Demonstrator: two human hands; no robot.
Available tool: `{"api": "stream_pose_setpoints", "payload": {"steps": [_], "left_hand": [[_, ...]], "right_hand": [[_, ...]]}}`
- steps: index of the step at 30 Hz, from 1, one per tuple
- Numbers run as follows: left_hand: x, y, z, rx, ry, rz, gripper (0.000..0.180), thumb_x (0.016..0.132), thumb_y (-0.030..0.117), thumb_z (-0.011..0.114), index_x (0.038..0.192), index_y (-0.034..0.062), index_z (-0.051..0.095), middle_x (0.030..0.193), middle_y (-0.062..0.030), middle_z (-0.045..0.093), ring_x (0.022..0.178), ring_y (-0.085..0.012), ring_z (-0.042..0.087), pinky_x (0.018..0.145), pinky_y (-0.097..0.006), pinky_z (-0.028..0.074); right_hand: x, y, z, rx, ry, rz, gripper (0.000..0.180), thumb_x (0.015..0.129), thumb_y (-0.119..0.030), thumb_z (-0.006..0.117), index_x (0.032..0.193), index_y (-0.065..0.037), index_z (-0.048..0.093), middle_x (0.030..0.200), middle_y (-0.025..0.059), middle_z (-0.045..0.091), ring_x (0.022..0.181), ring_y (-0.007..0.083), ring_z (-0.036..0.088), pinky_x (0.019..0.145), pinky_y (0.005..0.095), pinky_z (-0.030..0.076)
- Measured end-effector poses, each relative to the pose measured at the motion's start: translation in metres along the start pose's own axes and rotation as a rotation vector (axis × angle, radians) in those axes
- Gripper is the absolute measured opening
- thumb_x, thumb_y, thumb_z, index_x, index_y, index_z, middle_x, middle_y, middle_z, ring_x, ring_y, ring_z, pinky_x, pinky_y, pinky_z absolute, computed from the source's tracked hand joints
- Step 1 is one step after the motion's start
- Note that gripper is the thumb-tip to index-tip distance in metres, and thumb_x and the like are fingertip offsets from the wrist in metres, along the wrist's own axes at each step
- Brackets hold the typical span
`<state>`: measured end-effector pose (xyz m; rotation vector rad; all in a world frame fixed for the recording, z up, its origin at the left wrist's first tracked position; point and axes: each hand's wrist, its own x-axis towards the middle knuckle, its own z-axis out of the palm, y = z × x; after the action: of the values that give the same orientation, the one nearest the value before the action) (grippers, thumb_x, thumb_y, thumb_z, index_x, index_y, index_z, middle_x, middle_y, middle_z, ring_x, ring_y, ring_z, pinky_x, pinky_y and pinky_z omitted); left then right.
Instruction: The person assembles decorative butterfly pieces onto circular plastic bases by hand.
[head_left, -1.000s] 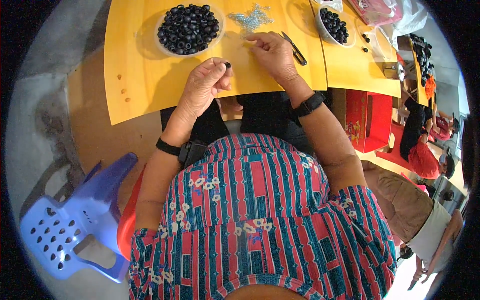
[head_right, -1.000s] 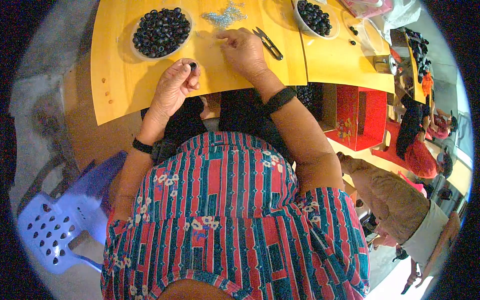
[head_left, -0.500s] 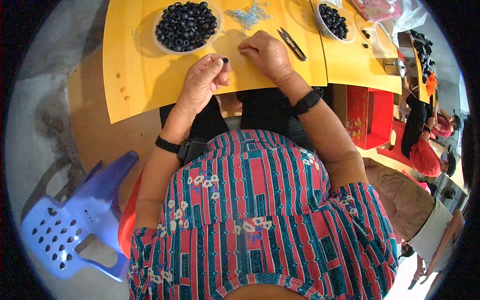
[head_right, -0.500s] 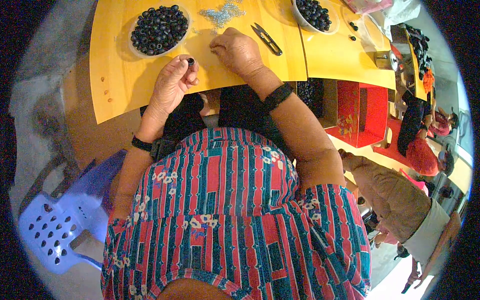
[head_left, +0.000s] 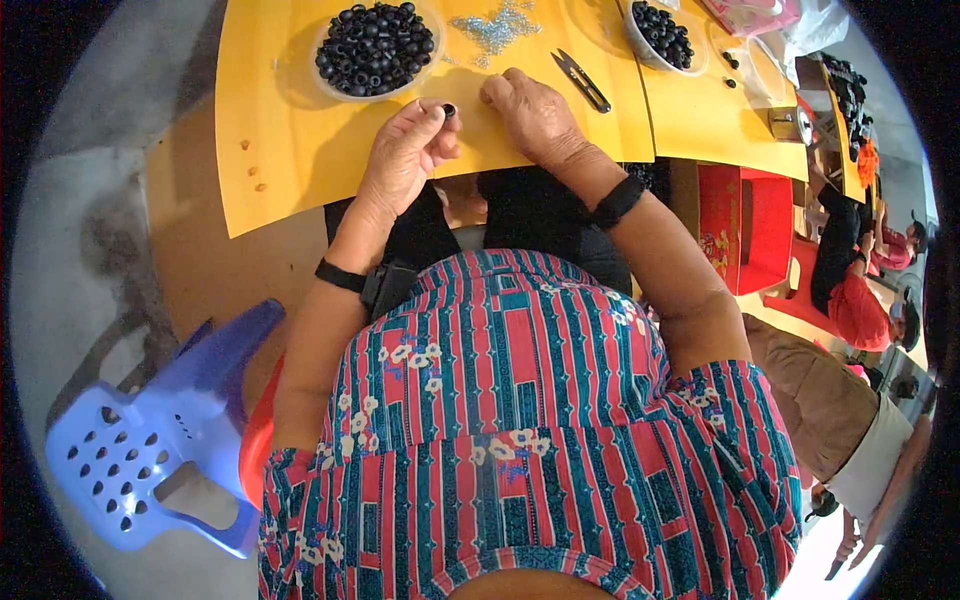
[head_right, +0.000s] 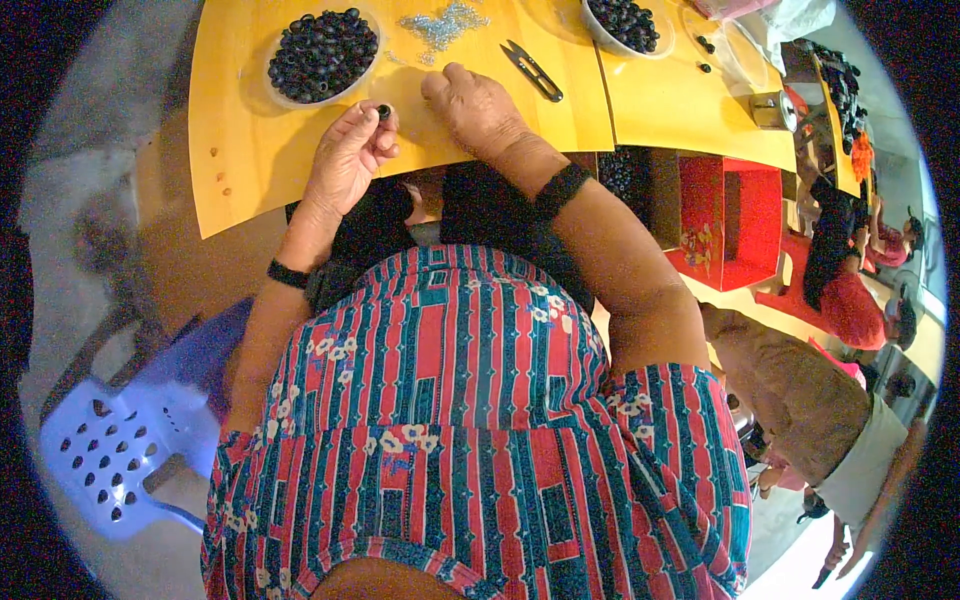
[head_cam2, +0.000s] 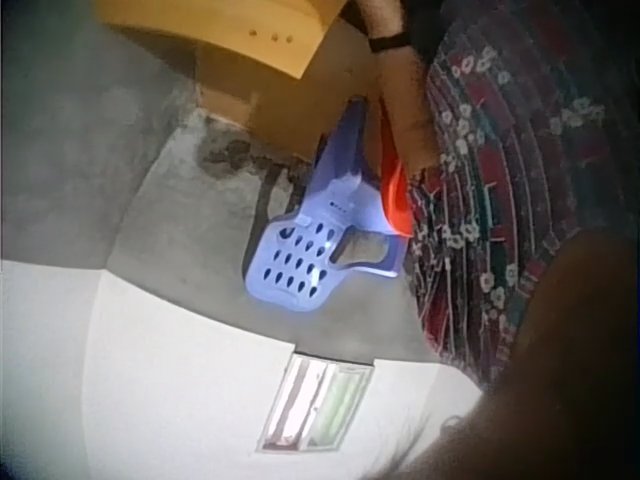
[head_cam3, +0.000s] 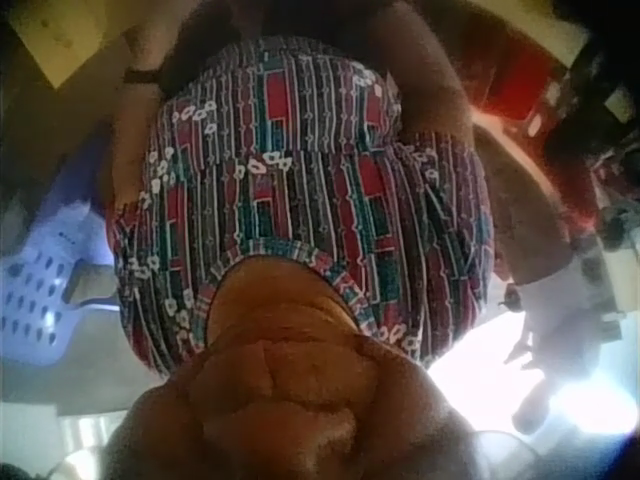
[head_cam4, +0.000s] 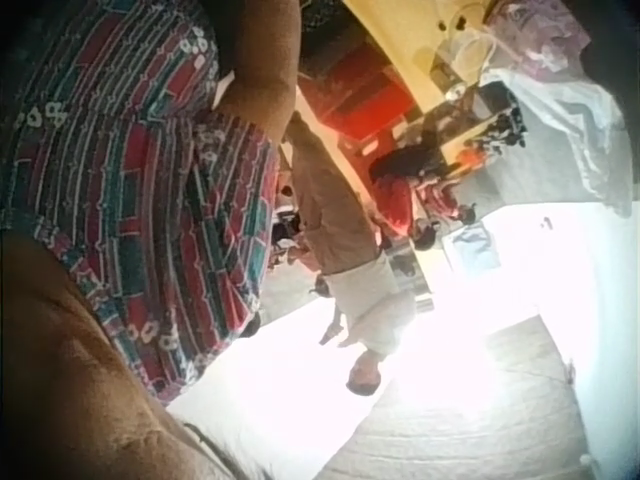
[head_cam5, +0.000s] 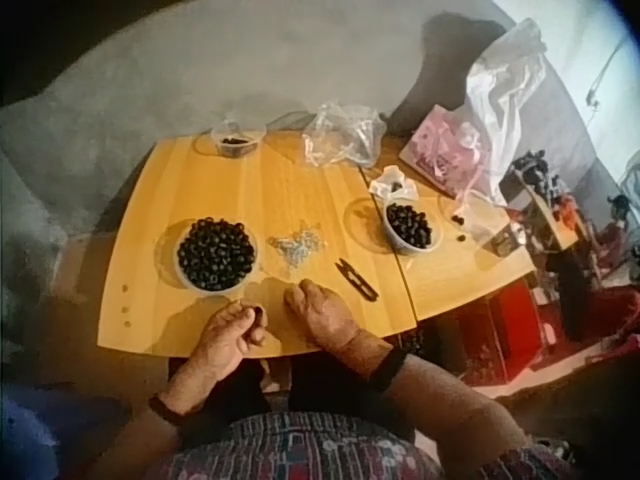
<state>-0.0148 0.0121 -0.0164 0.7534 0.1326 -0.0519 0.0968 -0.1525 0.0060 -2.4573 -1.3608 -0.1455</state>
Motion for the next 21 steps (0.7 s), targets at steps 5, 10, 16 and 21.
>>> {"api": "stream_pose_setpoints", "payload": {"steps": [5, 10, 16, 21], "left_hand": [[0.002, -0.001, 0.001, 0.018, 0.020, -0.008, 0.016, 0.088, 0.016, 0.057, 0.100, 0.0061, 0.057, 0.086, -0.0008, 0.056, 0.069, -0.0074, 0.050, 0.068, -0.025, 0.047], [0.003, -0.002, -0.003, 0.026, 0.037, -0.005, 0.018, 0.086, 0.009, 0.058, 0.104, 0.0053, 0.056, 0.085, 0.0001, 0.055, 0.069, -0.0080, 0.050, 0.068, -0.026, 0.047], [0.003, -0.001, 0.000, 0.086, 0.096, -0.024, 0.019, 0.085, 0.008, 0.060, 0.104, 0.0067, 0.055, 0.083, 0.0021, 0.055, 0.067, -0.0068, 0.051, 0.067, -0.026, 0.048], [0.003, -0.002, 0.000, 0.112, 0.067, -0.003, 0.018, 0.085, 0.009, 0.060, 0.103, 0.0069, 0.055, 0.083, 0.0020, 0.056, 0.068, -0.0062, 0.051, 0.067, -0.025, 0.048]], "right_hand": [[-0.003, -0.003, -0.004, 0.812, 0.048, 0.262, 0.015, 0.083, -0.007, 0.056, 0.097, -0.003, 0.053, 0.082, 0.0073, 0.056, 0.068, 0.0164, 0.057, 0.065, 0.0267, 0.047], [0.000, -0.025, -0.015, 1.435, 0.012, 0.418, 0.014, 0.085, -0.005, 0.056, 0.099, -0.003, 0.053, 0.081, -0.0001, 0.055, 0.072, 0.0089, 0.055, 0.065, 0.0224, 0.046], [0.003, -0.026, -0.021, 1.458, -0.103, 0.404, 0.019, 0.084, -0.005, 0.058, 0.101, -0.004, 0.052, 0.080, 0.0011, 0.056, 0.068, 0.0095, 0.057, 0.063, 0.0221, 0.046], [0.008, -0.030, -0.024, 1.373, -0.192, 0.545, 0.019, 0.083, -0.008, 0.060, 0.101, -0.005, 0.052, 0.071, 0.0000, 0.056, 0.061, 0.0080, 0.056, 0.054, 0.0199, 0.043]]}}
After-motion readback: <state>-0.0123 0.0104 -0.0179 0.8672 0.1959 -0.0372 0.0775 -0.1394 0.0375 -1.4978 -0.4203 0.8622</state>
